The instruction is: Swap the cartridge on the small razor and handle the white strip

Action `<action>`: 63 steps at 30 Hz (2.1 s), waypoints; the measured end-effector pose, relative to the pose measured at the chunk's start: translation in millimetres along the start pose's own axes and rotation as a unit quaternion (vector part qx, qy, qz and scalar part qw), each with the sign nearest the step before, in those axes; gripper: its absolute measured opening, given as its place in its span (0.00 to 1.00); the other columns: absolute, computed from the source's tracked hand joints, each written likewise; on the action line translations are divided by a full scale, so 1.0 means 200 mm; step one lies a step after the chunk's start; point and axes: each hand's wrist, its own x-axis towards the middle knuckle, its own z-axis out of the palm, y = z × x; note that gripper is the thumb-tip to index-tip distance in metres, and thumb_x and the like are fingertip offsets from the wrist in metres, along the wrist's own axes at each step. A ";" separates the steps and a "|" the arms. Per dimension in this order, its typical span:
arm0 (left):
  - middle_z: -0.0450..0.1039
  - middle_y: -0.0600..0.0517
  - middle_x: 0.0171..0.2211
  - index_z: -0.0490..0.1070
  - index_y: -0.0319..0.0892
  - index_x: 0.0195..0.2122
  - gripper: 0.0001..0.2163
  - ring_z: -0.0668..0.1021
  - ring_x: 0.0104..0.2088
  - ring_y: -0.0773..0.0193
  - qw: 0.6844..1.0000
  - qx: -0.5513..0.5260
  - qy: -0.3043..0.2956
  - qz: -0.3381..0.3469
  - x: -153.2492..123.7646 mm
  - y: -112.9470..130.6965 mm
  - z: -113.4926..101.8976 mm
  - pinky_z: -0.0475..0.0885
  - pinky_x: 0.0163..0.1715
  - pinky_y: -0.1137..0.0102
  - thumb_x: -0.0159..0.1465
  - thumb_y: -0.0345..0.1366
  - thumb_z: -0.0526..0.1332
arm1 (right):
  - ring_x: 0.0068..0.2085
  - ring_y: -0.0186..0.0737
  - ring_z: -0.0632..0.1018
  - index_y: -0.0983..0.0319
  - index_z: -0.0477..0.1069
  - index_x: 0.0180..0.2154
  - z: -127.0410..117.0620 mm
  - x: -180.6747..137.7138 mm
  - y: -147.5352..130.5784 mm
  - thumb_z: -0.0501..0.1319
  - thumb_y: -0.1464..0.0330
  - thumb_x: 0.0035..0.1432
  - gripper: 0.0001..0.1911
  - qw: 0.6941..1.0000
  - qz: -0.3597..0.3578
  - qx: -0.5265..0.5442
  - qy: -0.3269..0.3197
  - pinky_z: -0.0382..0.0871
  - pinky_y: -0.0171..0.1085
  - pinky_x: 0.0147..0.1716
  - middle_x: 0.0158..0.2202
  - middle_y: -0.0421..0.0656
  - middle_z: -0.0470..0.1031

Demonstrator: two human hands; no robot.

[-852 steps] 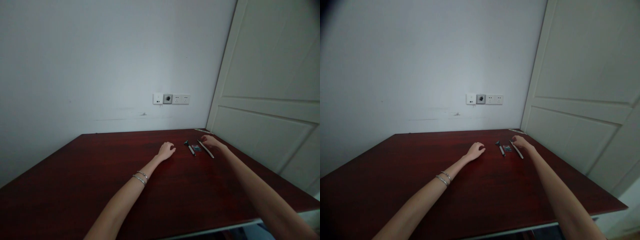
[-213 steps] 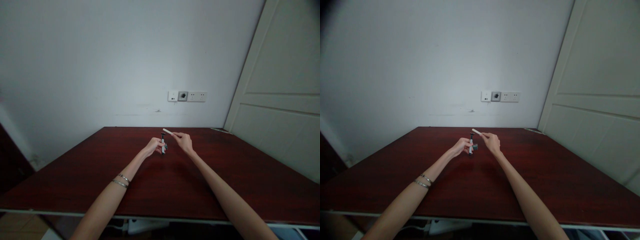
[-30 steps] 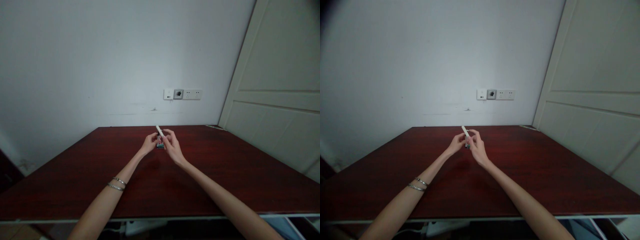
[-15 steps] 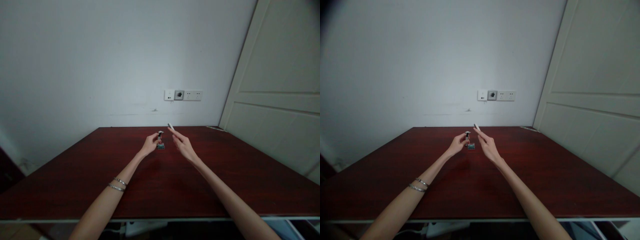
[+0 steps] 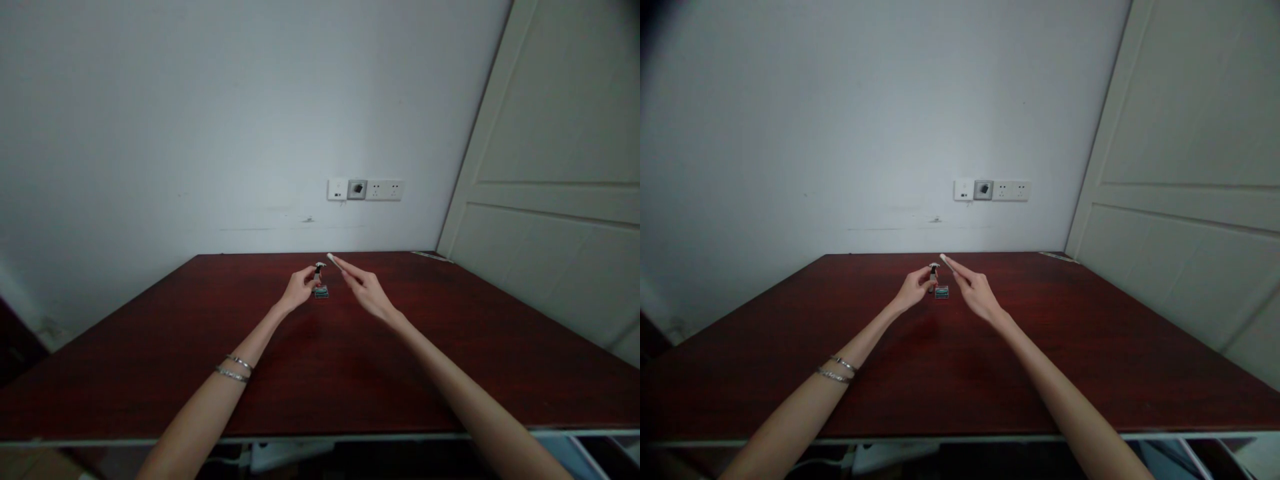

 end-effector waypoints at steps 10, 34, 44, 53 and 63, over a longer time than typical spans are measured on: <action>0.70 0.53 0.27 0.70 0.37 0.34 0.07 0.73 0.29 0.67 1.000 0.001 -0.013 -0.002 0.00 -0.01 0.00 0.69 0.32 0.73 0.54 0.29 0.57 | 0.49 0.46 0.73 0.53 0.69 0.50 0.04 0.01 0.01 0.56 0.66 0.55 0.19 0.999 0.004 0.016 -0.047 0.67 0.48 0.47 0.47 0.37 0.74; 0.71 0.52 0.23 0.67 0.37 0.33 0.07 0.76 0.23 0.64 0.968 -0.150 -0.032 -0.197 0.00 0.09 -0.02 0.71 0.25 0.69 0.52 0.30 0.60 | 0.54 0.42 0.69 0.50 0.60 0.57 -0.09 0.11 0.10 0.49 0.63 0.61 0.22 0.988 -0.060 -0.136 -0.039 0.61 0.41 0.52 0.55 0.37 0.66; 0.71 0.49 0.21 0.69 0.33 0.30 0.05 0.76 0.20 0.64 0.918 -0.238 -0.078 -0.306 -0.03 0.14 -0.02 0.71 0.22 0.70 0.53 0.30 0.60 | 0.19 0.30 0.64 0.60 0.64 0.55 -0.12 0.30 0.27 0.52 0.58 0.59 0.24 0.989 0.015 -0.039 -0.145 0.60 0.30 0.22 0.18 0.36 0.70; 0.71 0.49 0.19 0.69 0.32 0.28 0.03 0.75 0.19 0.65 0.902 -0.260 -0.057 -0.339 -0.04 0.13 -0.01 0.71 0.22 0.70 0.54 0.27 0.57 | 0.36 0.40 0.76 0.57 0.71 0.49 0.00 0.29 0.31 0.55 0.59 0.56 0.20 0.985 -0.024 -0.064 -0.160 0.68 0.38 0.37 0.40 0.42 0.78; 0.70 0.50 0.18 0.67 0.32 0.27 0.02 0.75 0.18 0.65 0.898 -0.241 -0.052 -0.365 -0.04 0.18 -0.02 0.71 0.23 0.69 0.53 0.26 0.56 | 0.49 0.47 0.73 0.56 0.71 0.48 -0.02 0.28 0.37 0.57 0.60 0.55 0.18 0.994 -0.005 -0.043 -0.103 0.64 0.44 0.49 0.47 0.41 0.74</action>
